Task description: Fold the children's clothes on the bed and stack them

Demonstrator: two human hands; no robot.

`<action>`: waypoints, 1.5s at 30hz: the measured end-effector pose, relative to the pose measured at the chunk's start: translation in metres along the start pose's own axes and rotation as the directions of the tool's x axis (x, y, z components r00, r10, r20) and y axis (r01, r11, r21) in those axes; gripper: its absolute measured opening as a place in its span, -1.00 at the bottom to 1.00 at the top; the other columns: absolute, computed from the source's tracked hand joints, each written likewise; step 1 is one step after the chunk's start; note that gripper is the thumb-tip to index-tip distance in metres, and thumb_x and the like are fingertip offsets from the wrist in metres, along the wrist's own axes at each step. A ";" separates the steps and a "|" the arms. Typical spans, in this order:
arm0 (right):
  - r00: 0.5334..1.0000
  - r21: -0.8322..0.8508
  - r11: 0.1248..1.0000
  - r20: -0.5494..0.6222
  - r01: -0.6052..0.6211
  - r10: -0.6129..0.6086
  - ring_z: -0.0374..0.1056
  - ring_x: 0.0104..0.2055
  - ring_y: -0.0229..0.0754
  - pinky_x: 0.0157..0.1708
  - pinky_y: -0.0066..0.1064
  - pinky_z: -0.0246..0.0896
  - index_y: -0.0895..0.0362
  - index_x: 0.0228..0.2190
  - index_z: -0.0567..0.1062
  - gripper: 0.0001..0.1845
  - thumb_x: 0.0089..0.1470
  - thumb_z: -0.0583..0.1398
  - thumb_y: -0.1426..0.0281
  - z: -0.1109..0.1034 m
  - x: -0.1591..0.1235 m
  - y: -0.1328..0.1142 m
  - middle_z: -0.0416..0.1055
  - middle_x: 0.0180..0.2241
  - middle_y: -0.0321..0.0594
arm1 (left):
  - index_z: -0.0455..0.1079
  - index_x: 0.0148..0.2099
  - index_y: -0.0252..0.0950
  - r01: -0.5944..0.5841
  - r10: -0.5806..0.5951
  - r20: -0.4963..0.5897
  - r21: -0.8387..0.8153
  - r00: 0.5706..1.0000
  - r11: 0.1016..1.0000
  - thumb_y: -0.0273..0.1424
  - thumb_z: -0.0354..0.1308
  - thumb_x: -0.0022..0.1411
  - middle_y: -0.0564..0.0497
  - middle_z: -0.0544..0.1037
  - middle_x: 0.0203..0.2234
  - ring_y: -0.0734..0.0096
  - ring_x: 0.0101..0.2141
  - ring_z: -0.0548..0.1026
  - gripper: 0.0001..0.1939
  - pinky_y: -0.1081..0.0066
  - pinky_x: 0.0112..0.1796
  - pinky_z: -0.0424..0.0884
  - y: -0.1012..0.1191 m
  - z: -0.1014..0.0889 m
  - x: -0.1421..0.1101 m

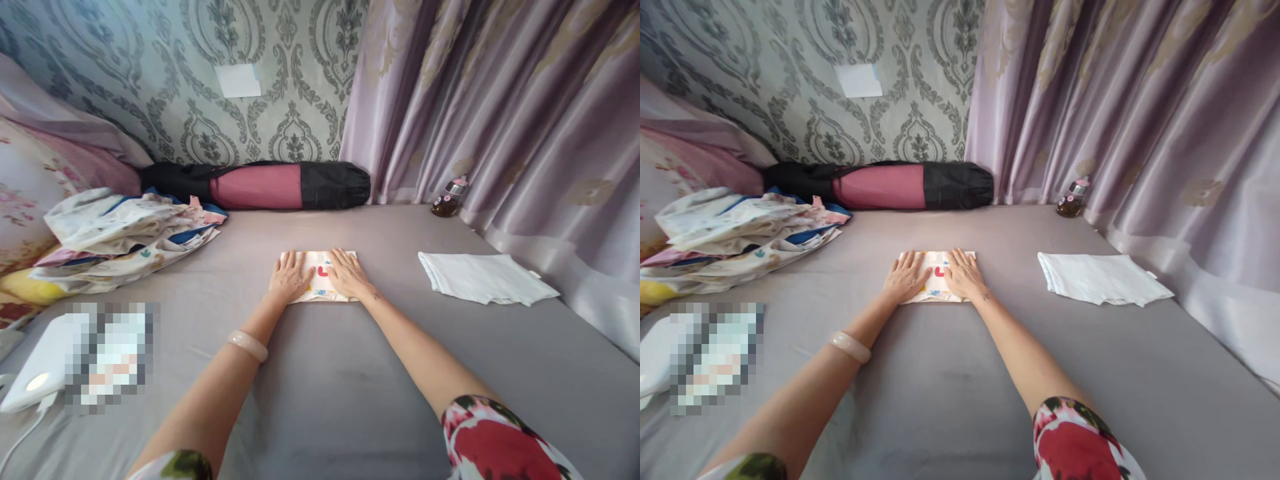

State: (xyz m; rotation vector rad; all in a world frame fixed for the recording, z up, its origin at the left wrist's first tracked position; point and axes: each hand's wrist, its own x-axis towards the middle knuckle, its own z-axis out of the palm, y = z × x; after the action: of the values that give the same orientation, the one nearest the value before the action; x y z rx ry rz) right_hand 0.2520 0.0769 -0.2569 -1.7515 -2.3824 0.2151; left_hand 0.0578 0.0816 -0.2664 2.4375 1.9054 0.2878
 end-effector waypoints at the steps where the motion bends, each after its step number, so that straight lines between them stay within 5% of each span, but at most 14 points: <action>1: 0.999 -0.002 0.999 -0.017 -0.047 0.047 -0.27 0.40 -0.07 0.33 -0.12 -0.40 0.32 0.31 0.02 -0.34 0.28 -0.17 0.25 0.000 -0.001 -0.002 -0.15 0.37 -0.03 | 0.01 0.36 -0.38 0.034 -0.034 -0.011 -0.002 0.999 0.999 0.00 -0.30 0.36 -0.31 0.08 0.32 -0.03 0.31 0.04 -0.28 -0.02 0.20 0.04 0.001 0.001 0.000; 5: 0.986 -0.012 0.986 -0.028 -0.164 0.164 -0.26 0.40 -0.01 0.33 -0.07 -0.40 0.40 0.30 0.01 -0.30 0.27 -0.16 0.23 -0.002 -0.001 -0.006 -0.15 0.36 0.04 | 0.01 0.35 -0.49 0.088 -0.088 -0.004 0.004 0.996 0.996 0.01 -0.31 0.35 -0.38 0.08 0.31 -0.05 0.31 0.03 -0.23 -0.02 0.22 0.01 0.003 0.002 0.000; 15: 0.991 -0.005 0.992 0.039 -0.128 0.128 -0.31 0.41 -0.05 0.34 -0.07 -0.43 0.34 0.32 -0.02 -0.30 0.29 -0.23 0.19 -0.005 -0.007 0.019 -0.20 0.38 -0.02 | -0.03 0.38 -0.41 -0.077 0.079 0.090 -0.024 0.993 0.997 -0.01 -0.36 0.37 -0.25 0.03 0.34 0.11 0.33 -0.02 -0.26 0.09 0.25 -0.04 -0.031 -0.008 -0.006; 21: 0.989 -0.043 0.990 0.053 -0.137 0.139 -0.30 0.41 -0.07 0.34 -0.10 -0.39 0.30 0.32 -0.02 -0.31 0.30 -0.23 0.19 -0.004 -0.008 0.021 -0.18 0.38 -0.04 | -0.03 0.37 -0.43 -0.063 0.065 0.099 -0.029 0.993 0.998 -0.03 -0.32 0.38 -0.26 0.03 0.34 0.11 0.33 -0.03 -0.27 0.08 0.26 -0.07 -0.030 -0.009 -0.008; 26: 0.985 -0.077 0.987 0.089 -0.144 0.151 -0.26 0.40 -0.02 0.33 -0.04 -0.41 0.36 0.30 0.01 -0.31 0.28 -0.18 0.22 -0.015 -0.004 0.010 -0.15 0.37 0.03 | 0.14 0.29 -0.40 -0.051 0.048 -0.023 -0.146 0.999 0.988 -0.08 -0.22 0.37 -0.24 0.15 0.30 0.13 0.30 0.07 -0.37 0.14 0.25 0.01 -0.032 -0.008 -0.010; 30: 0.990 -0.046 0.989 0.002 -0.138 0.138 -0.24 0.40 -0.01 0.33 -0.04 -0.42 0.39 0.29 0.04 -0.32 0.29 -0.19 0.24 -0.011 0.003 -0.011 -0.13 0.36 0.06 | 0.26 0.22 -0.33 -0.002 -0.037 -0.132 -0.284 0.991 0.959 -0.15 -0.19 0.38 -0.18 0.29 0.23 0.19 0.26 0.19 -0.47 0.19 0.22 0.14 -0.041 -0.005 -0.011; 36: 0.990 -0.012 0.990 -0.023 -0.139 0.138 -0.27 0.40 0.00 0.33 -0.07 -0.41 0.39 0.29 0.05 -0.32 0.30 -0.19 0.21 0.004 0.004 -0.025 -0.11 0.36 0.05 | 0.34 0.15 -0.30 -0.020 -0.043 -0.190 -0.315 0.981 0.949 -0.32 -0.10 0.33 -0.13 0.39 0.16 0.16 0.23 0.24 -0.58 0.16 0.22 0.15 -0.052 0.006 -0.008; 45: 0.986 -0.039 0.985 -0.015 -0.165 0.165 -0.26 0.40 0.02 0.32 -0.03 -0.42 0.40 0.28 0.07 -0.34 0.26 -0.14 0.29 -0.006 0.011 -0.041 -0.11 0.35 0.06 | 0.43 0.04 -0.27 -0.009 -0.152 -0.267 -0.521 0.952 0.854 -0.52 -0.07 0.20 -0.09 0.50 0.03 0.23 0.15 0.35 -0.58 0.21 0.19 0.23 -0.055 0.005 -0.005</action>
State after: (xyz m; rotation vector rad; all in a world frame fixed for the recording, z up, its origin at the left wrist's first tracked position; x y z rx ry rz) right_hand 0.2118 0.0756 -0.2418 -1.9647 -2.2492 0.1797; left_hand 0.0048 0.0904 -0.2798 2.0376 1.7077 1.0703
